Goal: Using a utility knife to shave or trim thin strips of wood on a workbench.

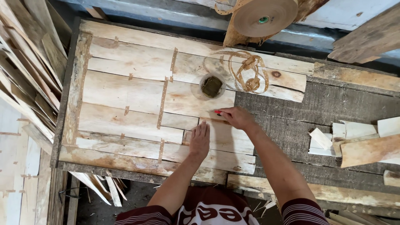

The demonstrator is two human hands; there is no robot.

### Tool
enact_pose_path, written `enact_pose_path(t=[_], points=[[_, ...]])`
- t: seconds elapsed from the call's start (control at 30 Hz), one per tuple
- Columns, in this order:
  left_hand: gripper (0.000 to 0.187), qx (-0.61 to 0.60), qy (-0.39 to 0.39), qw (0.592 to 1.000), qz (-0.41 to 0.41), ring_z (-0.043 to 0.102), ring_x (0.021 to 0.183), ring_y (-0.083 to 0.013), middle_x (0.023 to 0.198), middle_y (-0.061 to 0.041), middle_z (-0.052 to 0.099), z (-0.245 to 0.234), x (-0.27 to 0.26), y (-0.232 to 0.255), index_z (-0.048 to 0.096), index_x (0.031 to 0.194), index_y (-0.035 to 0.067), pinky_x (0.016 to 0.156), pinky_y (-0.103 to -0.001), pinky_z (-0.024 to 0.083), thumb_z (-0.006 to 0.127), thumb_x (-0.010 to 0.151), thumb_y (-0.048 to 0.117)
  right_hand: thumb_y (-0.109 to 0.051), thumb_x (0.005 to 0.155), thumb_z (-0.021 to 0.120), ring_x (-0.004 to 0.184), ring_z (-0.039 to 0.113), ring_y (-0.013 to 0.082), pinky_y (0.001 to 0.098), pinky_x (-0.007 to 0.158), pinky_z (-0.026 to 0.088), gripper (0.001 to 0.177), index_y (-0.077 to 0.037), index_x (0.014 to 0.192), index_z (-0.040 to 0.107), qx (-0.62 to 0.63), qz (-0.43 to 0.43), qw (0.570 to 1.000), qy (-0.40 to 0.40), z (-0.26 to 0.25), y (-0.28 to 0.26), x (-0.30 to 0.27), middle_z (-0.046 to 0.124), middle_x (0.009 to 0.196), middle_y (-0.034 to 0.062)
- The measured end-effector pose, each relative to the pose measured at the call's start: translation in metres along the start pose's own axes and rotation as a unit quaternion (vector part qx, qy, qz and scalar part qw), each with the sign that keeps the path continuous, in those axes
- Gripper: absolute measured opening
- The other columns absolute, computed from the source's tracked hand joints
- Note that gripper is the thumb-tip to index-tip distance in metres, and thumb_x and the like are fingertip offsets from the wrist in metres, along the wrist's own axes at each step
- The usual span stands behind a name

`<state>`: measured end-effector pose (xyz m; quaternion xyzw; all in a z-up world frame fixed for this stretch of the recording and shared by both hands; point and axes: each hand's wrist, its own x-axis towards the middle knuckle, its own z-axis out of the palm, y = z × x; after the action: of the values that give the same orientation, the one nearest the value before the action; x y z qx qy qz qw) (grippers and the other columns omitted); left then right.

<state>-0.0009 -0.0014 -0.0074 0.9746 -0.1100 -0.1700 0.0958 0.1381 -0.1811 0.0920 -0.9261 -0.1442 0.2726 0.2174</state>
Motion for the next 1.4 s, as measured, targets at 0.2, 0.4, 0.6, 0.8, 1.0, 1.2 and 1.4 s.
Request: enact_pose_path(t=[0.2, 0.4, 0.6, 0.8, 1.0, 1.2, 1.4], points=[[0.069, -0.001, 0.010, 1.000, 0.003, 0.032, 0.143, -0.0348, 0.161, -0.022, 0.027, -0.005, -0.001, 0.001, 0.031, 0.154, -0.005, 0.119, -0.045, 0.025, 0.053, 0.089, 0.008, -0.044, 0.100, 0.056, 0.092, 0.072, 0.0329, 0.0462, 0.082, 0.057, 0.032, -0.037, 0.126, 0.073, 0.006, -0.079, 0.997, -0.019, 0.024, -0.011, 0.005, 0.076, 0.104, 0.0088], [0.071, -0.026, 0.011, 1.000, -0.002, 0.032, 0.143, -0.0340, 0.160, -0.021, 0.029, -0.009, -0.002, 0.001, 0.031, 0.153, -0.005, 0.119, -0.045, 0.024, 0.054, 0.086, 0.005, -0.043, 0.099, 0.055, 0.097, 0.072, 0.0311, 0.0455, 0.084, 0.058, 0.032, -0.041, 0.128, 0.070, -0.007, -0.072, 0.997, -0.037, 0.031, -0.016, 0.007, 0.077, 0.108, 0.0051], [0.072, -0.017, 0.022, 1.000, 0.003, 0.030, 0.144, -0.0352, 0.161, -0.022, 0.028, 0.000, 0.000, 0.000, 0.030, 0.154, -0.005, 0.121, -0.045, 0.021, 0.054, 0.087, 0.008, -0.043, 0.099, 0.054, 0.100, 0.071, 0.0300, 0.0464, 0.083, 0.058, 0.033, -0.043, 0.128, 0.069, -0.022, -0.052, 0.997, -0.058, 0.027, -0.024, 0.006, 0.076, 0.111, 0.0027], [0.071, 0.001, 0.014, 1.000, 0.001, 0.031, 0.145, -0.0346, 0.162, -0.021, 0.028, 0.005, 0.001, 0.000, 0.030, 0.154, -0.005, 0.120, -0.045, 0.022, 0.053, 0.089, 0.011, -0.042, 0.100, 0.052, 0.102, 0.070, 0.0307, 0.0470, 0.085, 0.058, 0.035, -0.045, 0.132, 0.066, -0.074, -0.081, 0.993, -0.034, 0.039, -0.017, 0.008, 0.074, 0.109, 0.0058], [0.068, 0.002, 0.050, 0.999, -0.001, 0.033, 0.144, -0.0335, 0.161, -0.021, 0.031, 0.014, 0.001, -0.002, 0.032, 0.154, -0.004, 0.119, -0.045, 0.025, 0.054, 0.092, 0.013, -0.039, 0.099, 0.055, 0.102, 0.069, 0.0327, 0.0480, 0.087, 0.057, 0.036, -0.043, 0.134, 0.066, -0.059, -0.089, 0.994, -0.001, 0.057, -0.003, 0.010, 0.072, 0.104, 0.0106], [0.071, -0.003, -0.003, 1.000, -0.003, 0.030, 0.146, -0.0343, 0.162, -0.021, 0.027, 0.001, 0.000, -0.002, 0.030, 0.156, -0.005, 0.120, -0.045, 0.023, 0.056, 0.093, 0.016, -0.035, 0.101, 0.054, 0.104, 0.069, 0.0329, 0.0475, 0.087, 0.058, 0.037, -0.040, 0.136, 0.065, -0.045, -0.081, 0.995, -0.033, 0.049, -0.009, 0.010, 0.073, 0.109, 0.0080], [0.071, -0.025, -0.019, 0.999, -0.009, 0.027, 0.147, -0.0344, 0.164, -0.020, 0.024, -0.002, -0.001, -0.001, 0.029, 0.155, -0.003, 0.121, -0.046, 0.020, 0.058, 0.095, 0.022, -0.033, 0.098, 0.056, 0.103, 0.069, 0.0334, 0.0482, 0.087, 0.057, 0.039, -0.039, 0.135, 0.065, -0.045, -0.085, 0.995, -0.028, 0.047, -0.012, 0.008, 0.074, 0.109, 0.0086]])
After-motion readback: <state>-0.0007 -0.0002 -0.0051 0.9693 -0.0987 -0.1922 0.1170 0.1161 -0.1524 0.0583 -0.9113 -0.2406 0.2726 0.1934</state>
